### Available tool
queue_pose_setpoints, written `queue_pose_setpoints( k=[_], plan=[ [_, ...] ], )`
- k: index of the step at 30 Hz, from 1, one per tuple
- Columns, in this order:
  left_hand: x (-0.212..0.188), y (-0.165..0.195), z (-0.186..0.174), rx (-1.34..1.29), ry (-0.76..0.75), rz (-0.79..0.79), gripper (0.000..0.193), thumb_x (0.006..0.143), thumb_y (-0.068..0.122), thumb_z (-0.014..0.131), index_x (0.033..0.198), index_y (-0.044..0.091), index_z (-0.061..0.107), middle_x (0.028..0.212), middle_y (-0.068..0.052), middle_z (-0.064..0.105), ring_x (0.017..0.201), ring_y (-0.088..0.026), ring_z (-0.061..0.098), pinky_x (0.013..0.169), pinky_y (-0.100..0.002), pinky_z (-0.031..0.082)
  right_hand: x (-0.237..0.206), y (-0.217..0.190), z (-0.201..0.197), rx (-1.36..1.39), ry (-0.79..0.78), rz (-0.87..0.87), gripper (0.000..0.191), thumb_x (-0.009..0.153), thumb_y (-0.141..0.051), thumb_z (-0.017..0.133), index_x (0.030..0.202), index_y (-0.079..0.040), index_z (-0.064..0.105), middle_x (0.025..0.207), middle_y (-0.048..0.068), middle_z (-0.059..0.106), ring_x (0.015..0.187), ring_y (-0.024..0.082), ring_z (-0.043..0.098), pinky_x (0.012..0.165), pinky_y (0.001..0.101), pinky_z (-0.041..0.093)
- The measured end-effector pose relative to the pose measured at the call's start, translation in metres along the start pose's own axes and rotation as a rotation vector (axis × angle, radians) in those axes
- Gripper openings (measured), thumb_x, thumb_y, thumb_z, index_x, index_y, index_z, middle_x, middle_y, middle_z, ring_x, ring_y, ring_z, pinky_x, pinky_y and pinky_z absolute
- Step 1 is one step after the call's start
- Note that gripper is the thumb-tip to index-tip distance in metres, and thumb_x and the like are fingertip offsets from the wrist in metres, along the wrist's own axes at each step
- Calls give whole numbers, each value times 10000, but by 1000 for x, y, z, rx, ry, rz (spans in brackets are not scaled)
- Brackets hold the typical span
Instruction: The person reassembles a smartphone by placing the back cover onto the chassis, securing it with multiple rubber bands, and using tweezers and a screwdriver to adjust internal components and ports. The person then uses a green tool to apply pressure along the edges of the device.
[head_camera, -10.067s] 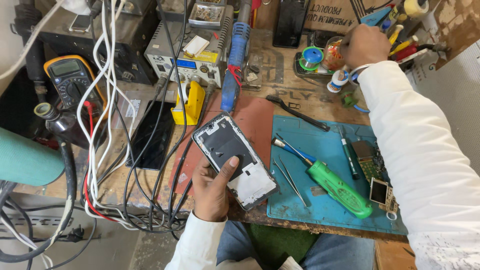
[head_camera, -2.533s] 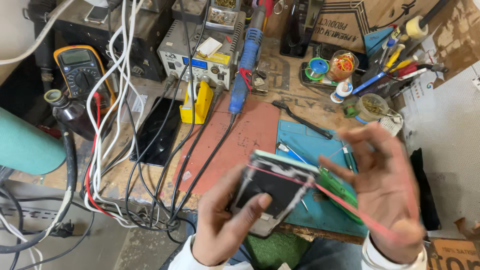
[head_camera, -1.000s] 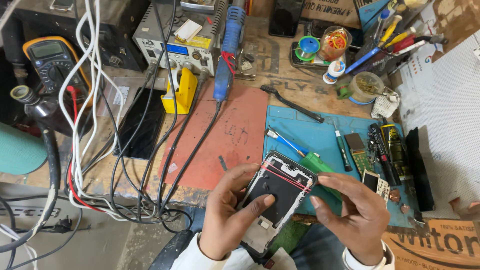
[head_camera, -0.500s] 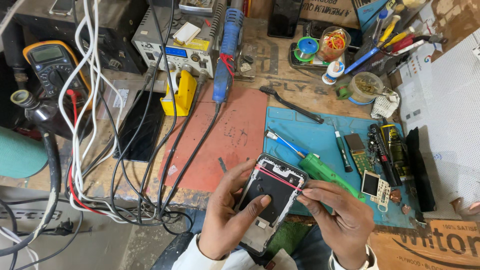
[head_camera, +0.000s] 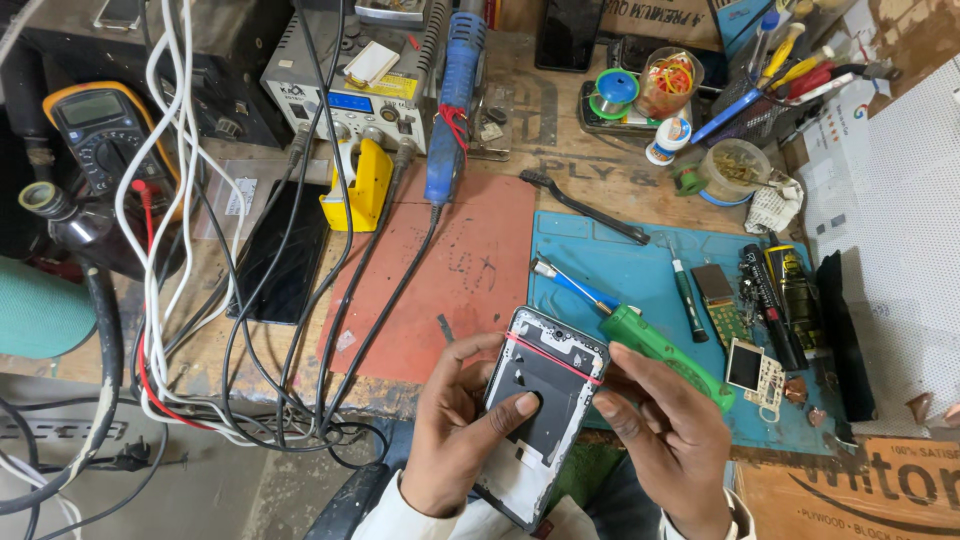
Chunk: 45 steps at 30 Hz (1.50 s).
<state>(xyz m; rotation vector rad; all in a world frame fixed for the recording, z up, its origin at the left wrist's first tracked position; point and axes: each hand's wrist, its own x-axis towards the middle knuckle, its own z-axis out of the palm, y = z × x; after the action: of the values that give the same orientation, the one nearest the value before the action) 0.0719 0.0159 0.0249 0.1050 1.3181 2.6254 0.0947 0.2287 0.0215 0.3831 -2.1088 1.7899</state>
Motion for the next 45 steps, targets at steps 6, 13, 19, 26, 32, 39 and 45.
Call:
queue_pose_setpoints(
  k=[6, 13, 19, 26, 32, 39, 45],
  plan=[
    [0, 0, 1, -65, 35, -64, 688, 837, -63, 712, 1479, -50, 467, 1242, -186, 729, 1066, -218, 727, 904, -355, 604, 0, -6, 4, -67, 0, 62, 496, 917, 14, 689, 1403, 12, 587, 1234, 198, 725, 1127, 202, 731, 883, 301, 628],
    [1, -10, 0, -376, 29, -175, 755, 851, -15, 720, 1528, -23, 385, 1167, -196, 720, 1019, -214, 715, 888, -340, 570, -1, -18, 16, 107, -48, -24, 513, 995, -17, 647, 1487, 11, 502, 1262, 213, 724, 1161, 256, 741, 945, 337, 622],
    [-3, -11, 1, -439, -24, -215, 748, 866, 28, 706, 1536, -4, 375, 1178, -160, 708, 1046, -182, 711, 924, -303, 572, 6, -26, 24, 48, -81, -71, 455, 948, 3, 699, 1384, 23, 570, 1344, 199, 636, 1231, 269, 676, 1044, 367, 567],
    [-12, -10, 6, -691, -80, -474, 681, 963, 69, 596, 1602, 43, 362, 1020, -94, 671, 681, -129, 634, 502, -243, 473, 6, -31, 34, -133, -31, -137, 406, 880, -72, 795, 1246, -18, 626, 1288, 126, 622, 1170, 200, 676, 977, 295, 573],
    [-18, -27, -7, -745, -348, -423, 652, 1057, 173, 601, 1641, 109, 320, 922, -41, 614, 550, -111, 529, 486, -245, 390, 8, -33, 35, -149, -55, -148, 406, 873, -96, 815, 1227, -35, 627, 1254, 111, 619, 1122, 184, 671, 942, 294, 563],
    [-31, -59, -24, -1055, -493, -800, 491, 1167, 458, 429, 1258, -22, 395, 698, -174, 575, 537, -210, 521, 542, -310, 401, 9, -43, 43, -269, 73, -119, 646, 806, -155, 846, 1374, -25, 565, 1268, 118, 581, 1082, 182, 565, 897, 303, 517],
    [-29, -59, -13, -1089, -503, -672, 667, 1057, 542, 339, 1413, -14, 433, 1194, -316, 580, 787, -392, 672, 551, -375, 554, 15, -42, 22, -182, -90, -22, 488, 859, -34, 801, 1324, -33, 654, 1255, 131, 716, 1091, 189, 711, 877, 297, 561]
  ],
)
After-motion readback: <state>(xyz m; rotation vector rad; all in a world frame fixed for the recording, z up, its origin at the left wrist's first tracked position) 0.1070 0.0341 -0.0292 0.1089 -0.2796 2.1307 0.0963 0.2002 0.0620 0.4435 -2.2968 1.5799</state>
